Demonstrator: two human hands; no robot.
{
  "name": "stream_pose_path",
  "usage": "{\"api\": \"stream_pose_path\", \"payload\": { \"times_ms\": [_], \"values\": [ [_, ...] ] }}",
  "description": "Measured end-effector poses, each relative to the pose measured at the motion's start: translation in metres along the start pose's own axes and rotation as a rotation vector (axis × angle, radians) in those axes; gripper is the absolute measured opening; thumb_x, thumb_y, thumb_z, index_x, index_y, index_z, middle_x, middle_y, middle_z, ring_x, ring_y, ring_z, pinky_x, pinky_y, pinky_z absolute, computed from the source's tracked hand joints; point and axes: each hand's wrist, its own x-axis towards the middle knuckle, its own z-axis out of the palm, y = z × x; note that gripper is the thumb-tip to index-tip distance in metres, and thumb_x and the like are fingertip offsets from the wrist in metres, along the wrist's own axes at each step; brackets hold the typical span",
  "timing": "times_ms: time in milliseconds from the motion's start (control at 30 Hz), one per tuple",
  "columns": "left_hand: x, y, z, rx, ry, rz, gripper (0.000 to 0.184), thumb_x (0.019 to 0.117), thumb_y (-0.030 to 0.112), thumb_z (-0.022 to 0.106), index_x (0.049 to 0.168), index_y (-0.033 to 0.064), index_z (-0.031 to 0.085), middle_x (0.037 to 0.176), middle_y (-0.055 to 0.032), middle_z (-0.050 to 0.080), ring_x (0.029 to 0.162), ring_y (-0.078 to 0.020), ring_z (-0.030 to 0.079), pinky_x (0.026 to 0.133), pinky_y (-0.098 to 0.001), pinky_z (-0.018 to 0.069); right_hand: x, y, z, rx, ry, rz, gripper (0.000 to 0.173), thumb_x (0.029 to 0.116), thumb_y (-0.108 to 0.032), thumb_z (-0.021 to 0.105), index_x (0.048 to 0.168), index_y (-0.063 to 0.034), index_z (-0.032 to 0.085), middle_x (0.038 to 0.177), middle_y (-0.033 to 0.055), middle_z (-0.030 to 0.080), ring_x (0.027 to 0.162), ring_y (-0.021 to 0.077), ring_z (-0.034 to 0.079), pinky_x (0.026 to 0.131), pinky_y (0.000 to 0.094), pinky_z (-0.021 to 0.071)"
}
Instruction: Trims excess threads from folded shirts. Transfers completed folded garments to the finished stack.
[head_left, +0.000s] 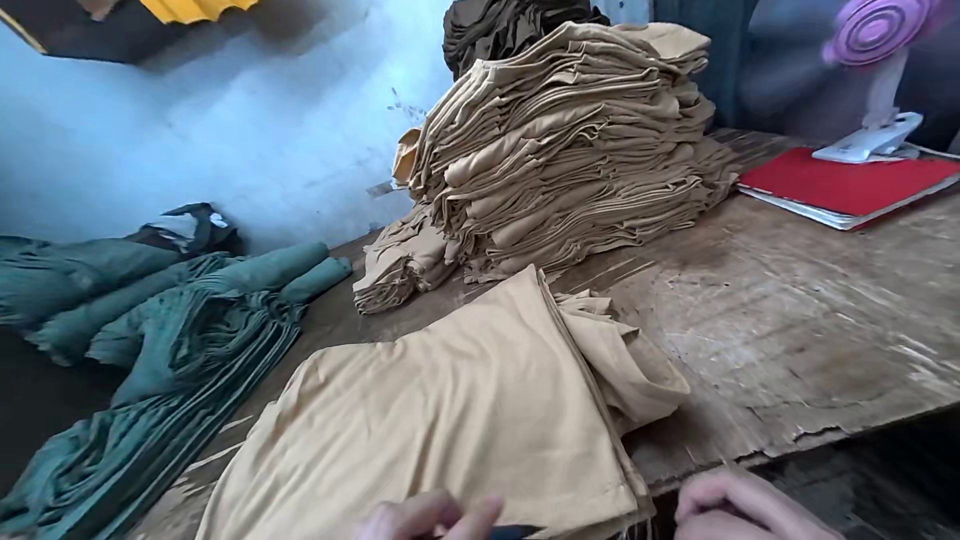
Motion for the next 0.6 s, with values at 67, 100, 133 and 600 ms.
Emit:
{"api": "stream_pose_path", "payload": {
  "times_ms": [67,100,133,600],
  "values": [
    [0.017,0.022,0.025,-0.03,0.065,0.023,0.035,0.0967,0.025,0.072,0.129,0.0133,0.071,0.108,-0.014,0.069,0.096,-0.023,0.065,0.085,-0.0399,0.053,0.004,-0.009,0.022,0.105,0.24,0.022,0.032,0.089,-0.034,0.082,0.1,-0.0048,0.076,0.104,0.0146,0.069,0.097,0.0188,0.068,0.084,0.034,0.0594],
    [0.023,0.029,0.037,-0.011,0.087,0.039,0.032,0.0973,0.025,0.071,0.128,0.0148,0.072,0.107,-0.0116,0.07,0.094,-0.0218,0.065,0.083,-0.0393,0.0534,0.005,-0.011,0.032,0.078,0.294,0.036,0.036,0.0864,-0.036,0.084,0.105,-0.0061,0.076,0.108,0.0149,0.068,0.098,0.0182,0.067,0.084,0.033,0.0592],
    [0.029,0.033,0.047,0.03,0.105,0.066,0.025,0.0978,0.023,0.07,0.122,0.0169,0.075,0.104,-0.0082,0.071,0.091,-0.0204,0.064,0.08,-0.0381,0.0517,0.006,-0.011,0.041,0.045,0.331,0.045,0.034,0.0857,-0.034,0.085,0.106,-0.0077,0.078,0.11,0.0144,0.068,0.099,0.0177,0.066,0.085,0.0322,0.0584],
    [0.055,0.056,0.043,0.459,-0.084,0.252,0.025,0.0988,0.011,0.059,0.115,0.0166,0.078,0.099,-0.0054,0.073,0.085,-0.0229,0.061,0.078,-0.0414,0.0428,0.007,0.0,0.062,0.306,0.518,0.021,0.009,0.0958,-0.017,0.072,0.096,-0.0082,0.07,0.109,0.0065,0.062,0.102,0.0055,0.062,0.083,0.0176,0.0556]
  ]
}}
